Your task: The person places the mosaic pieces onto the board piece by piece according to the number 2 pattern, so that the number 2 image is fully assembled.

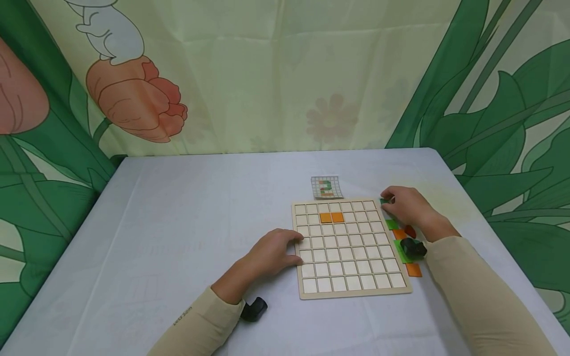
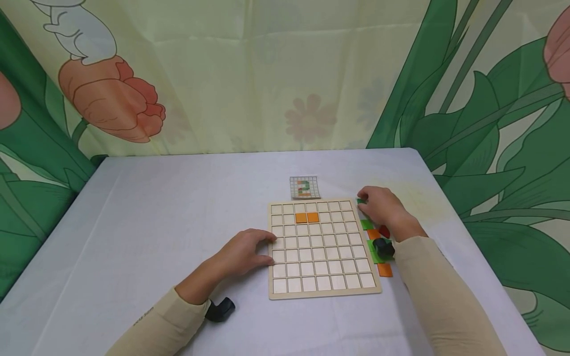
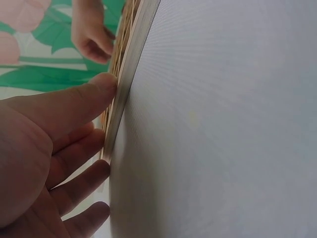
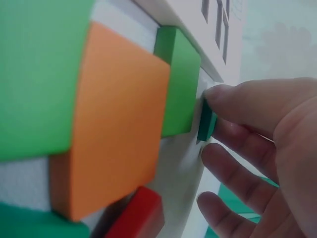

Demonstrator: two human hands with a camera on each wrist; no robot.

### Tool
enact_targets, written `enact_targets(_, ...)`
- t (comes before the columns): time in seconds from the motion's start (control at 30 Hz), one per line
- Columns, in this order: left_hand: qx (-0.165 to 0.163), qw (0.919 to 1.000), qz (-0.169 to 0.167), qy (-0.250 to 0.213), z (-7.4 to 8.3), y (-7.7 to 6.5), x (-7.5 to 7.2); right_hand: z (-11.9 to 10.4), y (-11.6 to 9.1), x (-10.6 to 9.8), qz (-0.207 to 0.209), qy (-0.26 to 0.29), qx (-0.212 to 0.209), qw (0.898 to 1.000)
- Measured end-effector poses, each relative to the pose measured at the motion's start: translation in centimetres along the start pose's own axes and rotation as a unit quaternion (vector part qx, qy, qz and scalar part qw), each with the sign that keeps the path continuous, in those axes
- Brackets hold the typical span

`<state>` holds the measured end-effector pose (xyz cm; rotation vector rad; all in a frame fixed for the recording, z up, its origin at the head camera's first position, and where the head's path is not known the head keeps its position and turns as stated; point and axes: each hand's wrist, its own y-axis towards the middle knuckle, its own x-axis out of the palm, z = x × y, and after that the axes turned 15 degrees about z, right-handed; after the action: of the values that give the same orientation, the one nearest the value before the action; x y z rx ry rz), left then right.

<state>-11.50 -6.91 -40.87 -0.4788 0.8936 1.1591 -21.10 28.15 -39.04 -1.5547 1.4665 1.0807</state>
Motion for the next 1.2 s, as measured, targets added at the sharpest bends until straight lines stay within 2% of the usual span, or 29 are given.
enact_targets(0.23, -0.002, 1.0000, 0.000, 0.006, 0.1, 0.0, -0.1, -0.3, -0.1, -0.1, 0.001, 0.014, 0.004, 1.000)
enact_targets(0.6, -0.002, 1.0000, 0.002, 0.000, 0.1, 0.1, -0.1, -2.1, -0.5, -0.6, 0.000, 0.041, -0.023, 0.999)
enact_targets(0.93, -0.003, 1.0000, 0.001, -0.004, 0.0, 0.1, 0.0, -3.8, -1.1, -0.4, 0.007, 0.055, -0.044, 0.998)
enact_targets(1.2, -0.003, 1.0000, -0.001, -0.004, 0.0, 0.0, 0.0, -4.9, -1.3, 0.2, 0.004, 0.053, -0.044, 0.998)
